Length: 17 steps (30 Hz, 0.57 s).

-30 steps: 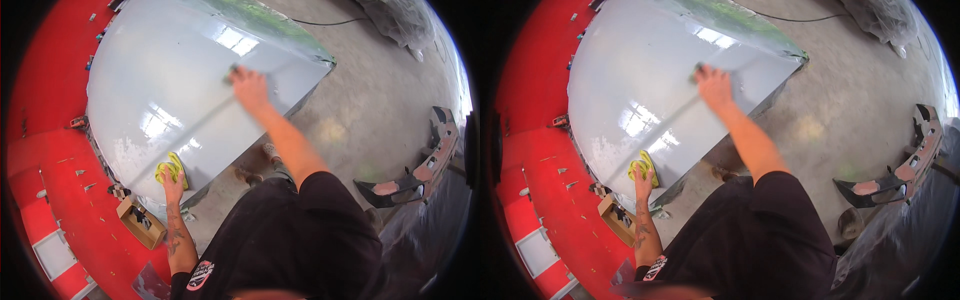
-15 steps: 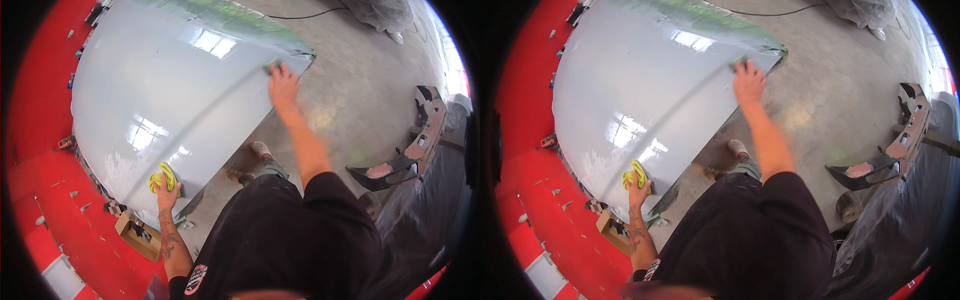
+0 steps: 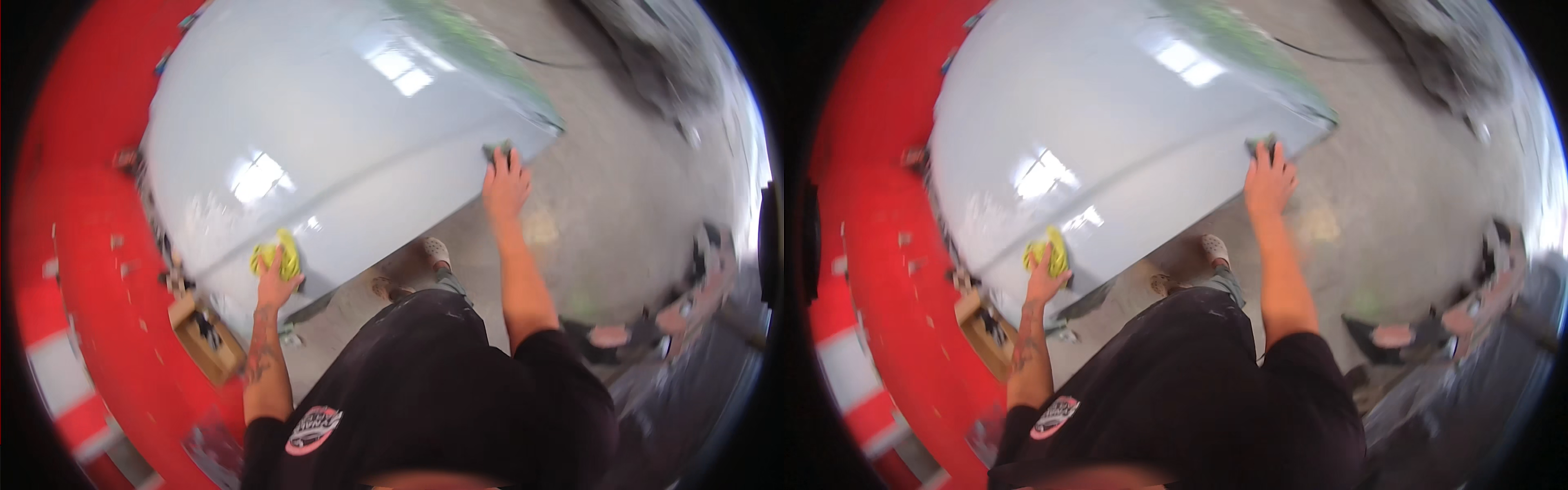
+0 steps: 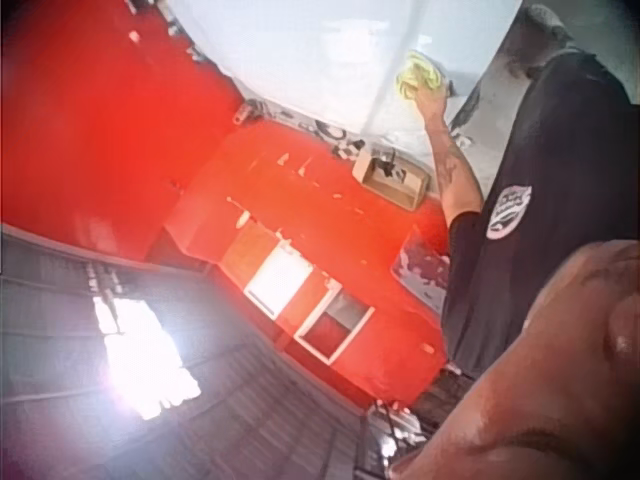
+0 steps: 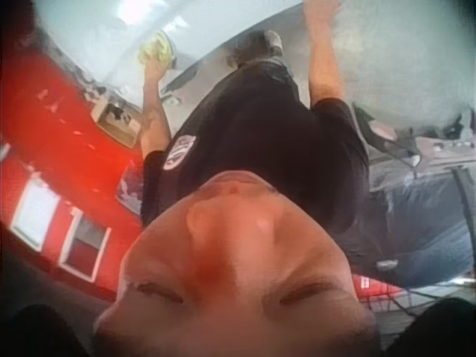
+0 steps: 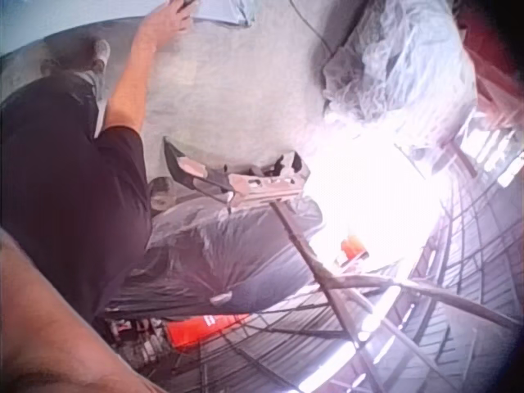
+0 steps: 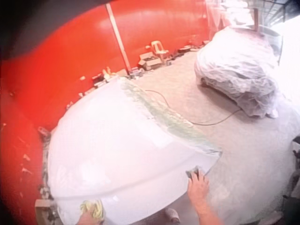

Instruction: Sanding the surface of a car hood using a sanding block and a cloth.

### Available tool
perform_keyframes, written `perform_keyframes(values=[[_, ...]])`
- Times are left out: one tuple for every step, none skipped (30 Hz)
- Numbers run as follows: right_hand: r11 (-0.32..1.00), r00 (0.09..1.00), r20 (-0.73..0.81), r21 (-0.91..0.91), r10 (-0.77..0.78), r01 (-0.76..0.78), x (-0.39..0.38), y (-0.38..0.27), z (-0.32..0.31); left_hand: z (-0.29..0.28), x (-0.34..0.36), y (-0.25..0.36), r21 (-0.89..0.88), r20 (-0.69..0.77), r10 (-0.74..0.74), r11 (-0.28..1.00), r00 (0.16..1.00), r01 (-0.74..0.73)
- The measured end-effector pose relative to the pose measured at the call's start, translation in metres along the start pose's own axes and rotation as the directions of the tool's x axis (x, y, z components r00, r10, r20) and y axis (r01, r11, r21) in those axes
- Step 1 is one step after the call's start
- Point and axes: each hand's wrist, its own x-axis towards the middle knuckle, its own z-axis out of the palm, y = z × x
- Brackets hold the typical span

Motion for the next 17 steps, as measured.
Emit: perform_keyframes(values=[[0.995, 0.992, 0.071, 0.025, -0.101, 0.099, -0.023, -0.032, -0.013, 0.001, 0.000, 0.005, 0.016, -0.019, 0.000, 1.000, 1.000, 0.000], [0.980, 0.971, 0.132, 0.046, -0.198, 0.194, -0.045, -0.061, -0.025, -0.004, 0.002, 0.018, -0.002, -0.022, -0.010, 1.000, 1.000, 0.010], [0.947, 0.933, 0.169, 0.108, -0.318, 0.303, -0.069, -0.088, -0.028, -0.010, 0.001, 0.029, -0.019, -0.030, -0.022, 1.000, 0.999, 0.022], [0.898, 0.879, 0.197, 0.166, -0.435, 0.407, -0.090, -0.111, -0.028, -0.007, -0.001, 0.031, -0.041, -0.090, -0.037, 0.999, 0.995, 0.033], [0.858, 0.843, 0.180, 0.199, -0.507, 0.473, -0.104, -0.130, -0.031, -0.003, -0.002, 0.032, -0.067, -0.155, -0.056, 0.997, 0.986, 0.047], [0.783, 0.760, 0.224, 0.315, -0.611, 0.536, -0.118, -0.146, -0.033, 0.004, -0.001, 0.024, -0.106, -0.201, -0.084, 0.992, 0.976, 0.064], [0.698, 0.661, 0.260, 0.422, -0.704, 0.578, -0.129, -0.157, -0.036, 0.011, -0.004, 0.015, -0.142, -0.244, -0.109, 0.987, 0.964, 0.076], [0.644, 0.612, 0.237, 0.443, -0.755, 0.624, -0.133, -0.162, -0.037, 0.010, -0.015, 0.013, -0.180, -0.272, -0.172, 0.976, 0.947, 0.125], [0.643, 0.610, 0.241, 0.453, -0.755, 0.617, -0.130, -0.164, -0.035, 0.003, -0.027, 0.014, -0.262, -0.300, -0.167, 0.961, 0.939, 0.087], [0.643, 0.608, 0.246, 0.463, -0.755, 0.611, -0.127, -0.165, -0.034, -0.003, -0.044, 0.011, -0.338, -0.334, -0.164, 0.940, 0.928, 0.045], [0.627, 0.574, 0.266, 0.448, -0.774, 0.638, -0.121, -0.165, -0.036, -0.004, -0.063, 0.003, -0.371, -0.356, -0.224, 0.925, 0.907, 0.082], [0.614, 0.545, 0.286, 0.426, -0.788, 0.665, -0.111, -0.159, -0.038, -0.002, -0.083, -0.002, -0.464, -0.388, -0.220, 0.886, 0.895, 0.016], [0.625, 0.581, 0.240, 0.390, -0.778, 0.676, -0.104, -0.153, -0.034, 0.001, -0.106, -0.012, -0.545, -0.422, -0.217, 0.837, 0.880, -0.055], [0.638, 0.614, 0.194, 0.358, -0.765, 0.682, -0.096, -0.144, -0.026, 0.002, -0.135, -0.023, -0.572, -0.435, -0.272, 0.820, 0.859, -0.030], [0.696, 0.678, 0.177, 0.290, -0.713, 0.657, -0.089, -0.133, -0.016, 0.006, -0.164, -0.031, -0.697, -0.365, -0.353, 0.717, 0.861, -0.002], [0.752, 0.740, 0.152, 0.222, -0.655, 0.620, -0.082, -0.124, -0.001, 0.015, -0.192, -0.043, -0.804, -0.289, -0.418, 0.594, 0.861, 0.018], [0.715, 0.704, 0.145, 0.238, -0.695, 0.658, -0.094, -0.146, -0.001, 0.034, -0.220, -0.064, -0.860, -0.256, -0.474, 0.509, 0.842, 0.025]])
